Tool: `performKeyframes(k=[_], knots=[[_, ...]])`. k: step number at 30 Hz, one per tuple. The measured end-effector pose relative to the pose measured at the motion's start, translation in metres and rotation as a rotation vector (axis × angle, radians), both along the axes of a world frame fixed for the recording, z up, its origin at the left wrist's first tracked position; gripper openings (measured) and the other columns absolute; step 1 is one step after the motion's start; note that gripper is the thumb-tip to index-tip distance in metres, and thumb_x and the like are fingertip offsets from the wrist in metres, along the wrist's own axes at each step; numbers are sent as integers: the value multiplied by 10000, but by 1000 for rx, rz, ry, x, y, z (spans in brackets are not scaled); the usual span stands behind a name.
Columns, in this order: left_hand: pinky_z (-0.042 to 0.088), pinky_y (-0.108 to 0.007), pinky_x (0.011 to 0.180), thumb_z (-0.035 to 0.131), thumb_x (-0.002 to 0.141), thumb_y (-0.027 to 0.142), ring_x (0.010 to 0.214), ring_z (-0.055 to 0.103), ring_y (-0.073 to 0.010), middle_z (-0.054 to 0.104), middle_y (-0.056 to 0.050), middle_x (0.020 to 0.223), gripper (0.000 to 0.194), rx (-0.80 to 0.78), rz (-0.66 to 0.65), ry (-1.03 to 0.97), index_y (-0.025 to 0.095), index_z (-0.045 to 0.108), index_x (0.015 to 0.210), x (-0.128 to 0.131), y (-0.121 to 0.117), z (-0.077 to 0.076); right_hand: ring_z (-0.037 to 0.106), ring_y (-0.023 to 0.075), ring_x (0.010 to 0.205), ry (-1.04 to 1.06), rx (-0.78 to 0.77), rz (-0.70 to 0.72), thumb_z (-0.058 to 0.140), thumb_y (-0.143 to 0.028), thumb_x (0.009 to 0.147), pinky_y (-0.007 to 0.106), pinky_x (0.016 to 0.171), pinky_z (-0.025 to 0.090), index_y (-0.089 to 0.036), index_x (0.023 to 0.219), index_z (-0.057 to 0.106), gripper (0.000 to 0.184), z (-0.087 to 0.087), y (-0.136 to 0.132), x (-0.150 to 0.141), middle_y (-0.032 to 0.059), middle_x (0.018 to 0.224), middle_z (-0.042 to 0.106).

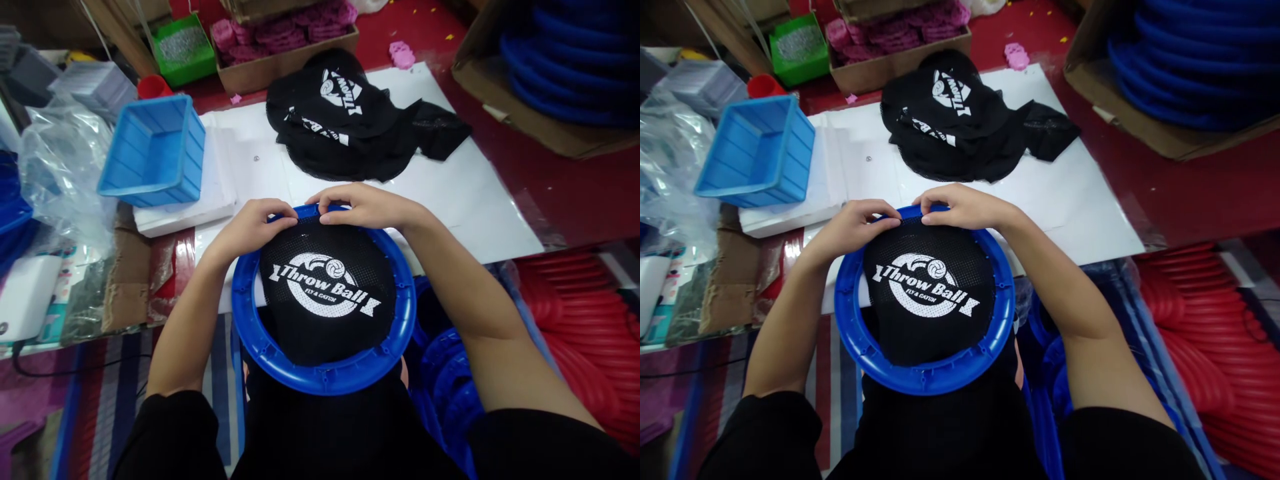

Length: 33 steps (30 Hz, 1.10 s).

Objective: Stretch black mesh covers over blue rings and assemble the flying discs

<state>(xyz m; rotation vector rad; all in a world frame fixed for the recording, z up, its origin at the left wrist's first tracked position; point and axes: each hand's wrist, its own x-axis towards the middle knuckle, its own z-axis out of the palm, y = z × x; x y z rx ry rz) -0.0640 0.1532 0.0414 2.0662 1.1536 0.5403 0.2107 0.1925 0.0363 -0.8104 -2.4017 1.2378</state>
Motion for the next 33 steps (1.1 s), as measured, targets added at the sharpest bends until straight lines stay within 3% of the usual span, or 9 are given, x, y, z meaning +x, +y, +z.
performKeyframes(k=[7, 16, 23, 33], knots=[[565, -340, 884, 696, 933, 379, 919, 719, -216, 818, -56, 927, 232, -156, 48, -50, 186, 825, 931, -2, 6, -3, 704, 280, 1081, -30, 20, -31, 628, -395, 963, 422, 961, 502, -215, 898, 700, 204, 2, 0, -2, 86, 1316, 793], [567, -347, 891, 685, 931, 346, 924, 718, -214, 817, -55, 938, 208, -127, 53, -56, 195, 825, 956, 0, 7, -8, 687, 277, 1084, -67, 36, -39, 573, -350, 979, 439, 966, 495, -216, 872, 667, 196, -6, 3, -4, 99, 1335, 767], [555, -348, 860, 726, 887, 324, 934, 719, -209, 812, -57, 960, 206, -99, 74, -149, 198, 820, 1020, 0, 9, -14, 668, 236, 964, -89, 62, -33, 581, -330, 984, 383, 869, 505, -225, 958, 712, 170, -11, 7, -4, 64, 1143, 794], [592, -346, 861, 671, 909, 302, 953, 742, -209, 820, -64, 997, 172, -123, -22, -81, 209, 804, 964, -7, 10, -6, 669, 230, 986, -72, 44, -4, 597, -361, 988, 392, 911, 518, -233, 925, 708, 181, -14, 13, -2, 52, 1176, 795]])
